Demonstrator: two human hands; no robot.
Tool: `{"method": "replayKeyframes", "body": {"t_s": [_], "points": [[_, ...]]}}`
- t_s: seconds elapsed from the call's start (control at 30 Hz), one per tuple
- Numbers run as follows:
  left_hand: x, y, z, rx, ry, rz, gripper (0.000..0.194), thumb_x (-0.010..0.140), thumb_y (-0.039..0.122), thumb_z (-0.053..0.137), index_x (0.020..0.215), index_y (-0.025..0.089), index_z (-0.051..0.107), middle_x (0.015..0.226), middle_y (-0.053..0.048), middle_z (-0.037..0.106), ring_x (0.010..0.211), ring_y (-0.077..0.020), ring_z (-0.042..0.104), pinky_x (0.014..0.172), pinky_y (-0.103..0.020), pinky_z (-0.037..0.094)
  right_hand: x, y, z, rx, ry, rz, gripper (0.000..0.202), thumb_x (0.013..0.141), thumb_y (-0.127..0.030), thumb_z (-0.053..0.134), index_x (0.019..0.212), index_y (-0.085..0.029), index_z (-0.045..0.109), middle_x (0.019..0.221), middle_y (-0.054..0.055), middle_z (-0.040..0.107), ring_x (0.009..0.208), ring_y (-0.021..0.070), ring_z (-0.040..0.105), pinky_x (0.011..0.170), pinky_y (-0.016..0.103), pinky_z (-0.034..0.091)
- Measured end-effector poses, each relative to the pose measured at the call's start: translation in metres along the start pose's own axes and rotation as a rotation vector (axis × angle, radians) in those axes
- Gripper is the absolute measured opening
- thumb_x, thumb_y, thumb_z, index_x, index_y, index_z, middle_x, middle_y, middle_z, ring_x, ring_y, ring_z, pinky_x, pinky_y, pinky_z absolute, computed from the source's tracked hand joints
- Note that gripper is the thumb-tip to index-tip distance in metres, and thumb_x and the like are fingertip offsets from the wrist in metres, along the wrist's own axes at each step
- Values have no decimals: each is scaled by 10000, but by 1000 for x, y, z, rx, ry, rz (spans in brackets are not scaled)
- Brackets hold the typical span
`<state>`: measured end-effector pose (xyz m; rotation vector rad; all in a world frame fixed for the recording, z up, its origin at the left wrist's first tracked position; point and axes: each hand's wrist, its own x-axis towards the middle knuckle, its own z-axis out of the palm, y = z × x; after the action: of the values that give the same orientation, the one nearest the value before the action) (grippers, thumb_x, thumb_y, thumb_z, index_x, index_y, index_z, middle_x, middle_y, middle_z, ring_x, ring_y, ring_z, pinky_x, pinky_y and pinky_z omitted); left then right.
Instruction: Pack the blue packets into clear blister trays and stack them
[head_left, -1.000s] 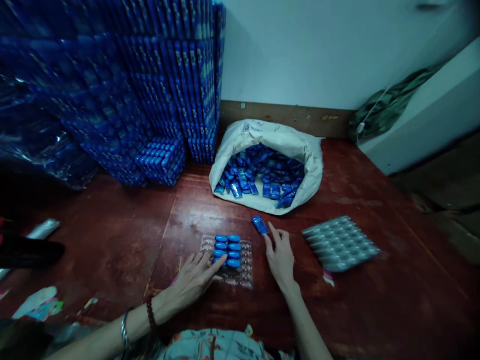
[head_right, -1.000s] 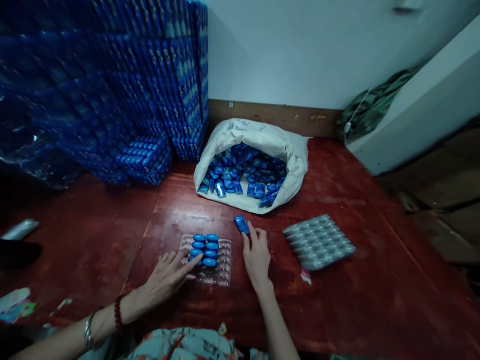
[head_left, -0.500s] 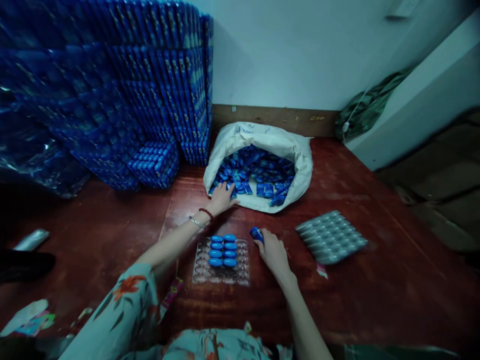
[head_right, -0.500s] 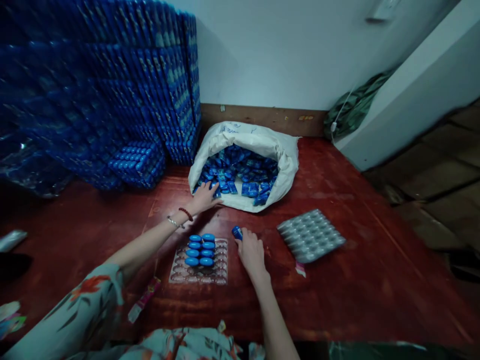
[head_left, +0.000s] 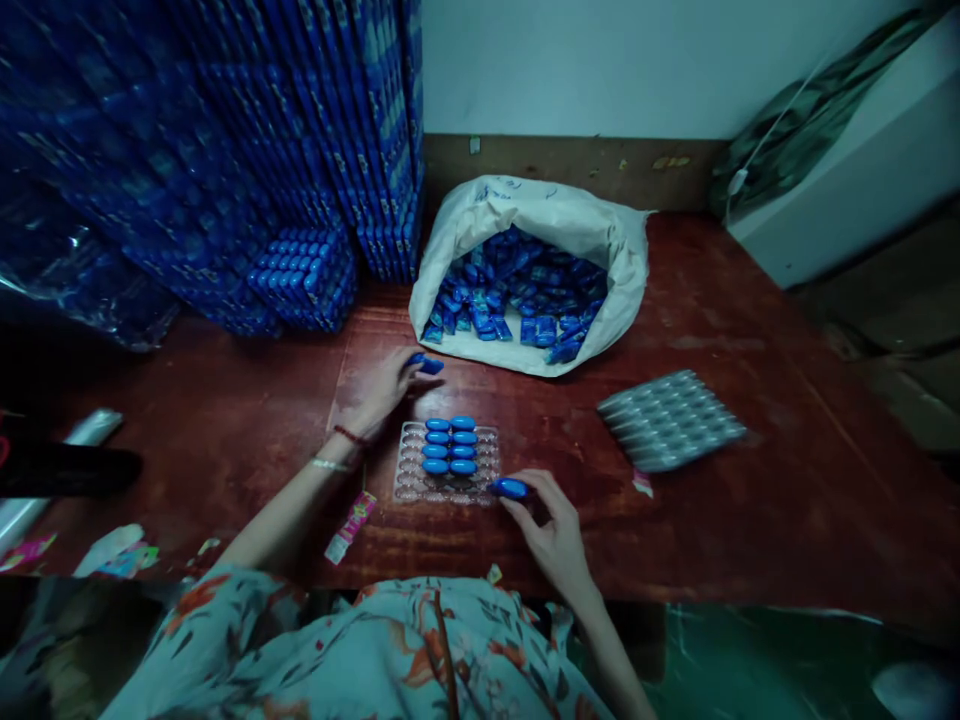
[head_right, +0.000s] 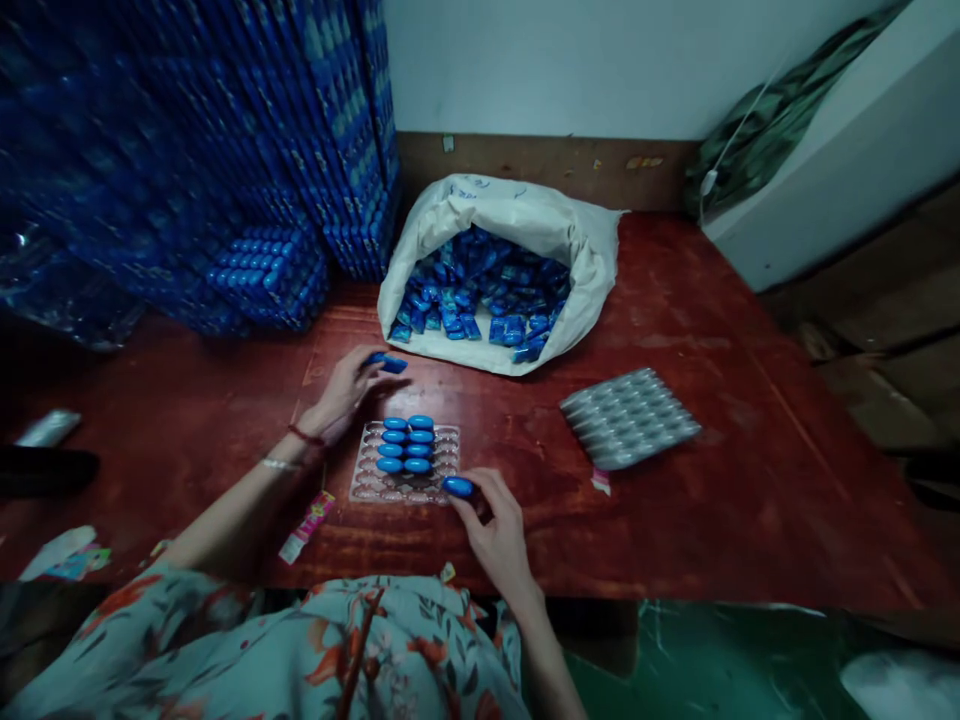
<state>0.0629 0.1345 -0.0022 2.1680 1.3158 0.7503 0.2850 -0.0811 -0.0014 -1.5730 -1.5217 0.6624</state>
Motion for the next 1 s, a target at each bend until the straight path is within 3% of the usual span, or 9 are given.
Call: {"method": "replayKeyframes", "body": {"t_s": [0.1,0.17,0.27,0.37,0.47,0.57,0.67,0.9,1.0], "points": [[-61,-2,-23,-56,144,-84,239,885,245,453,1084,164,557,1034,-78,574,937,-180,568,824,-319,477,-7,6,24,73,10,-33,203,862,-244,540,1063,-224,558,965,37,630,871,157,610,779,279,495],[-102,1,-30,-152,233,-183,236,857,293,517,1057,182,577,1003,-59,590,915,-176,578,816,-312,478,-8,15,34,10,-11,-157,275,877,-183,500,1148,-225,523,1027,49,632,920,159,611,819,292,492],[-152,14,-25,-339,337,-363,363,791,322,625,1116,200,521,923,-25,617,822,-152,607,744,-273,500,-3,24,35,-169,-108,-388,356,886,-100,422,1209,-222,509,1036,65,633,936,172,599,821,318,479],[-180,35,-10,-394,312,-411,321,784,317,646,1060,196,535,868,-16,628,773,-146,619,705,-259,512,5,19,26,-375,-204,-467,384,880,-59,362,1196,-193,534,904,68,634,809,173,580,720,306,463],[-186,54,7,-288,198,-233,159,862,270,558,1000,194,583,915,-42,641,836,-157,617,757,-276,512,9,4,21,-602,-299,-439,403,857,-33,338,1179,-157,547,827,71,619,746,178,548,685,303,429],[-181,60,21,-91,151,28,240,919,193,442,1138,203,539,974,-68,628,881,-159,607,768,-280,514,10,-12,24,-829,-359,-392,406,820,-5,355,1151,-138,550,813,86,619,734,192,540,688,316,403],[-175,54,28,127,95,186,310,941,136,332,1202,177,495,958,-91,611,844,-162,593,716,-276,514,13,-27,30,-976,-437,-386,346,798,-4,405,1087,-109,562,791,110,624,714,209,550,655,326,387],[-157,49,9,273,-269,443,241,932,143,365,1112,160,525,978,-90,587,904,-181,542,809,-329,493,27,-51,50,-1089,-565,-524,219,788,-6,414,917,-53,584,691,154,615,605,220,549,561,337,372],[-150,48,1,310,-251,497,270,934,134,341,1134,164,520,1044,-106,582,976,-187,533,844,-333,486,33,-46,56,-1096,-534,-630,190,786,-21,444,908,-49,587,692,142,612,604,221,556,552,340,390]]}}
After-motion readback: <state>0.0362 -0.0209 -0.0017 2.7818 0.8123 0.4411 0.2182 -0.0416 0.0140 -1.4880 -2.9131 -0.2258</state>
